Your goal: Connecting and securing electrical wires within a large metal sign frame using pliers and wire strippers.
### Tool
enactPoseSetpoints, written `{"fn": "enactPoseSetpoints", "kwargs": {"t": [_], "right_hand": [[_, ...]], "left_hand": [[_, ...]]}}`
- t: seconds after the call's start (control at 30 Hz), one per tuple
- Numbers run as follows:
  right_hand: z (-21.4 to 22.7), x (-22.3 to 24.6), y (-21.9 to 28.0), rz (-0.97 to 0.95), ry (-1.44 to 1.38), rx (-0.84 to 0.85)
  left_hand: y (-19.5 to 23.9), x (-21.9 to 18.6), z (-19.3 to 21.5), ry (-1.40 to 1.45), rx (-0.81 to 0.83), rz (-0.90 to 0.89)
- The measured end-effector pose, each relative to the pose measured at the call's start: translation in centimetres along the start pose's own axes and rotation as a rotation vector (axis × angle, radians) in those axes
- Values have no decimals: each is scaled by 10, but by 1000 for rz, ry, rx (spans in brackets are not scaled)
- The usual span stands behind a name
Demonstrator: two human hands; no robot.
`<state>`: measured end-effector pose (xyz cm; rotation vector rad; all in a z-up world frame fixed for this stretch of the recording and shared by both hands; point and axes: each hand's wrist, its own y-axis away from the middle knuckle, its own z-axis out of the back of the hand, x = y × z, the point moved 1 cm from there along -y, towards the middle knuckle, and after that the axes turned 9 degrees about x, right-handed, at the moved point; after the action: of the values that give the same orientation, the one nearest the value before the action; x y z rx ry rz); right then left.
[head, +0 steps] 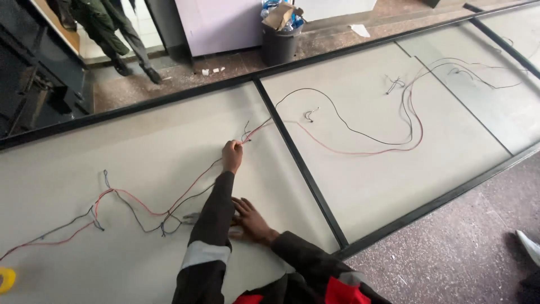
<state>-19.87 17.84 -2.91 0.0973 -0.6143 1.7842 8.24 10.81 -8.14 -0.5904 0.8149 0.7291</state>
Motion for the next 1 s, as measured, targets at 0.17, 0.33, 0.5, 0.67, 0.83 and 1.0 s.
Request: {"fn": "enactPoseSetpoints", "kwargs": {"t": [0.17, 0.33, 0.5, 0.67, 0.83, 1.0], "right_hand": [[-23, 7, 1, -61, 159, 100], [38, 14, 16, -249, 12, 254], [15, -66, 104, -963, -936, 210], [118, -44, 70, -985, -1245, -82], [115, -45, 52, -593, -1687, -290], [74, -35, 35, -727, -1636, -204]], "left_hand": [[-5, 5, 3, 41, 57, 44], [15, -4, 14, 50, 108, -58], [31, -36, 23, -103, 78, -68], [68, -80, 32, -413, -23, 118], [57, -24, 2, -352, -188, -21], [59, -37, 7, -399, -144, -69]]}}
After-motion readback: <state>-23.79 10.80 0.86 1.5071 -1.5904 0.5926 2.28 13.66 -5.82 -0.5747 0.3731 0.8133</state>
